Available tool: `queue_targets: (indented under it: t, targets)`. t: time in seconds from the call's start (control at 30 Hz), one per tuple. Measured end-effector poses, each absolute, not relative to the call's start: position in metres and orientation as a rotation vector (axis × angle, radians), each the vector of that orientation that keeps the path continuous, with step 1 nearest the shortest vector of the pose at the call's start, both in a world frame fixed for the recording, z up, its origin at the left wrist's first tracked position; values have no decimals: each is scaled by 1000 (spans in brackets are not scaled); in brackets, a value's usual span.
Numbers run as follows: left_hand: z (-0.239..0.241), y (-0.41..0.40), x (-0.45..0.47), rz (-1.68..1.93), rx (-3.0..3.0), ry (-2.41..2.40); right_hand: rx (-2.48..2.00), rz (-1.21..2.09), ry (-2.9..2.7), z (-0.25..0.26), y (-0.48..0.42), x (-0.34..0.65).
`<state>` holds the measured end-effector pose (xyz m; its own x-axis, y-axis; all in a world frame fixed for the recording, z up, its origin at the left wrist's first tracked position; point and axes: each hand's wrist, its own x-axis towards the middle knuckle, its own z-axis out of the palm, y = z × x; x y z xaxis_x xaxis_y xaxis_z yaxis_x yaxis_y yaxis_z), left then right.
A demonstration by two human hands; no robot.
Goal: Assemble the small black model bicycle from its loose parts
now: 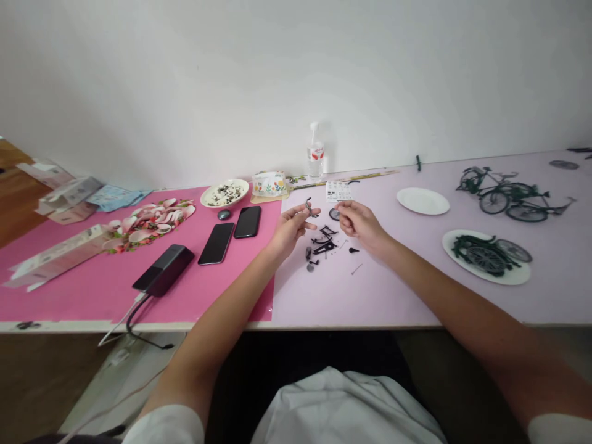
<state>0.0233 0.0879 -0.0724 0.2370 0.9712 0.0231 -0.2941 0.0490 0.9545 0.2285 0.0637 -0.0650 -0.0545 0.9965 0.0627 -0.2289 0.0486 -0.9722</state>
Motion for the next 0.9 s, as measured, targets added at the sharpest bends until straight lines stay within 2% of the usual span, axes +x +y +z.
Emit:
queue_targets:
  t: [0.23,0.37,0.47,0.63,0.9]
  targets:
    - [-78,92,23,1156,1118,812,-1108,1143,-1255,-75,67,231]
    - [-80,94,23,1165,1135,829,-1266,485,-1714,-91,72,236]
    - [-81,94,23,1166,1138,848,-1240,232,-2104,-103,75,238]
    - [-82,93,22,1162,1123,875,-1240,167,-2345,-115,79,240]
    - [-83,94,22,1164,1120,875,-1402,98,-2264,-110,82,244]
